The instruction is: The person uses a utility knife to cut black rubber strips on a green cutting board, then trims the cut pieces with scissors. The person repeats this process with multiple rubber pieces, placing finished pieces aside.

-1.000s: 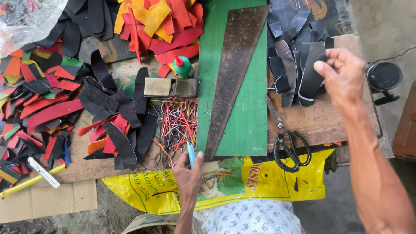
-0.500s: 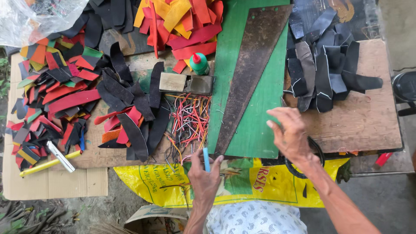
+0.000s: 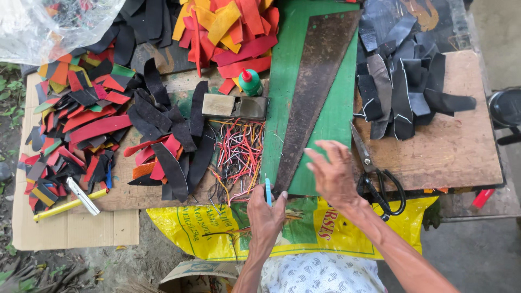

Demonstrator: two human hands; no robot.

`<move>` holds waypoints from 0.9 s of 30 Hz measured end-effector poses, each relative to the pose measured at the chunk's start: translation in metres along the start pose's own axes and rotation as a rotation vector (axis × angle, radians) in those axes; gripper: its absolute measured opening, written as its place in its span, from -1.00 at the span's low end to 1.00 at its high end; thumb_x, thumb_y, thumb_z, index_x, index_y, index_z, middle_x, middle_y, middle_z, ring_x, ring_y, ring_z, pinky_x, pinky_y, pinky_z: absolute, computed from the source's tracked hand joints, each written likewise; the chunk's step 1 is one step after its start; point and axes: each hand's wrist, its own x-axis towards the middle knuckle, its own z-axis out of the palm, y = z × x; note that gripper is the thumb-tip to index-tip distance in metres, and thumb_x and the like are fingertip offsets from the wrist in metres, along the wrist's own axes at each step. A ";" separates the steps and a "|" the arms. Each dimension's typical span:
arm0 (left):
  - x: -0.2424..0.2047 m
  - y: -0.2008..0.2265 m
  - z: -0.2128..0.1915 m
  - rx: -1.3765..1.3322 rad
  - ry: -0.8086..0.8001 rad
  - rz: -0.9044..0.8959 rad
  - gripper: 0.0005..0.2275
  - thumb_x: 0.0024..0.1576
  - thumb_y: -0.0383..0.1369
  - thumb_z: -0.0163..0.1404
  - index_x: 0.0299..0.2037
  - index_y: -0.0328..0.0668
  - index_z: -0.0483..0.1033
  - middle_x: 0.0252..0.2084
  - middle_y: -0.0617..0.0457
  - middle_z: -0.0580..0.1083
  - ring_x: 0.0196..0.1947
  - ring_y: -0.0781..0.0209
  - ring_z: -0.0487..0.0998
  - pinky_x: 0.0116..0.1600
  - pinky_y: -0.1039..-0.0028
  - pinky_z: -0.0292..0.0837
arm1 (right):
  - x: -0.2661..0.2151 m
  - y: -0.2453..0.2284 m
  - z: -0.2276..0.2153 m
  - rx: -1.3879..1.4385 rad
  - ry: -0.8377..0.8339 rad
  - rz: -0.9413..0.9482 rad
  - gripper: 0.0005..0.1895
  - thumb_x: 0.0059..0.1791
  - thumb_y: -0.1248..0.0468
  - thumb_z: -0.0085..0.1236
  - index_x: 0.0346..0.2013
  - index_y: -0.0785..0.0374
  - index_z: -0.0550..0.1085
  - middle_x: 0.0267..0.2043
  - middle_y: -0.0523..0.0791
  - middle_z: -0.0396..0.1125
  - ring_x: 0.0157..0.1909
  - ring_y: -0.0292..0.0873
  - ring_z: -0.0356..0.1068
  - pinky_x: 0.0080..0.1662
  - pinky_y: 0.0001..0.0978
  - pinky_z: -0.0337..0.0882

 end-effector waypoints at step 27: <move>0.062 0.044 -0.106 -0.735 0.075 -0.131 -0.80 0.16 -0.51 0.12 -0.04 -0.41 0.47 -0.40 0.07 0.49 -0.68 0.47 0.34 -0.60 0.61 0.23 | -0.039 -0.101 0.053 0.762 -0.519 -0.353 -0.46 0.03 0.27 0.22 0.29 0.29 0.35 0.38 0.15 0.21 0.47 0.17 0.14 0.44 0.06 0.12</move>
